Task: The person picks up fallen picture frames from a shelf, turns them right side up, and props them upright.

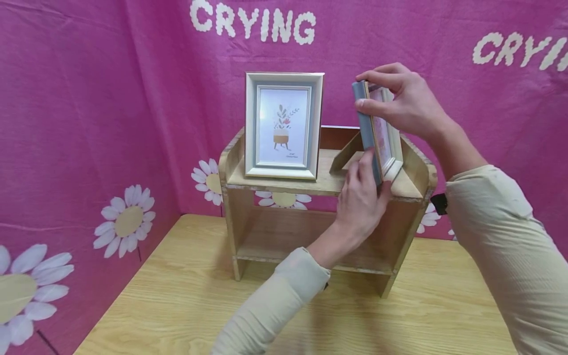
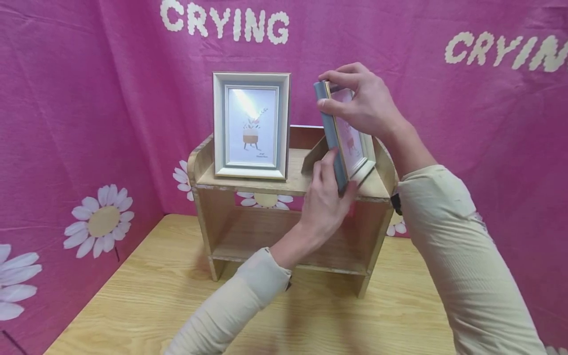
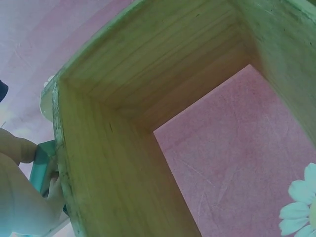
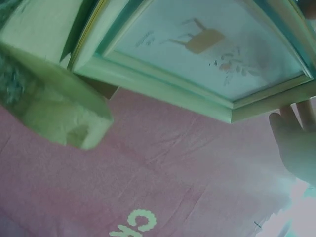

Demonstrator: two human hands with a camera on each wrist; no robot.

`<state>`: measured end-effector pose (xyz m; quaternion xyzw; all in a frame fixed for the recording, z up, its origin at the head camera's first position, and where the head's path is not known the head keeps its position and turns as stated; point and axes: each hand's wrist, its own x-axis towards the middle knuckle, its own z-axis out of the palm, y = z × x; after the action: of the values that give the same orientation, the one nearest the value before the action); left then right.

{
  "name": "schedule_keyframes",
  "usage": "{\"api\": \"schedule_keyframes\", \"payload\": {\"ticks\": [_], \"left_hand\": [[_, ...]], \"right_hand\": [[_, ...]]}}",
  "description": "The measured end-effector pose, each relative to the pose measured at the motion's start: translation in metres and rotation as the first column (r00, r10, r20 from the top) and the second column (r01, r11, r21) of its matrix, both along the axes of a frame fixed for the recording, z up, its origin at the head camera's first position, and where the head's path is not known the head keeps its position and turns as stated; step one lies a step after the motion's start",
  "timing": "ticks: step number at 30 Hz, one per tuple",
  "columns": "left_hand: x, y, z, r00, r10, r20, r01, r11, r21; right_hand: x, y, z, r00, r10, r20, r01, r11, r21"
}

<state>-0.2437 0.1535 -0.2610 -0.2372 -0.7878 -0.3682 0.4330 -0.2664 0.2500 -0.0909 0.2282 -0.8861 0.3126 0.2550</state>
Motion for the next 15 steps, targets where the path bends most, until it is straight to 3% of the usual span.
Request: {"api": "schedule_keyframes", "payload": {"ticks": [9,15], "left_hand": [[0.0006,-0.0066,0.0026,1.0,-0.011,0.004,0.011,1.0,0.005],[0.0013,-0.0109,0.0035,0.999,-0.03,0.012,0.03,0.999,0.013]], "right_hand": [[-0.0017,-0.0023,0.0024,0.999,0.028,-0.016,-0.027,0.996,0.08],[-0.0035,-0.0033,0.0049,0.999,0.028,-0.023,-0.026,0.996,0.083]]}}
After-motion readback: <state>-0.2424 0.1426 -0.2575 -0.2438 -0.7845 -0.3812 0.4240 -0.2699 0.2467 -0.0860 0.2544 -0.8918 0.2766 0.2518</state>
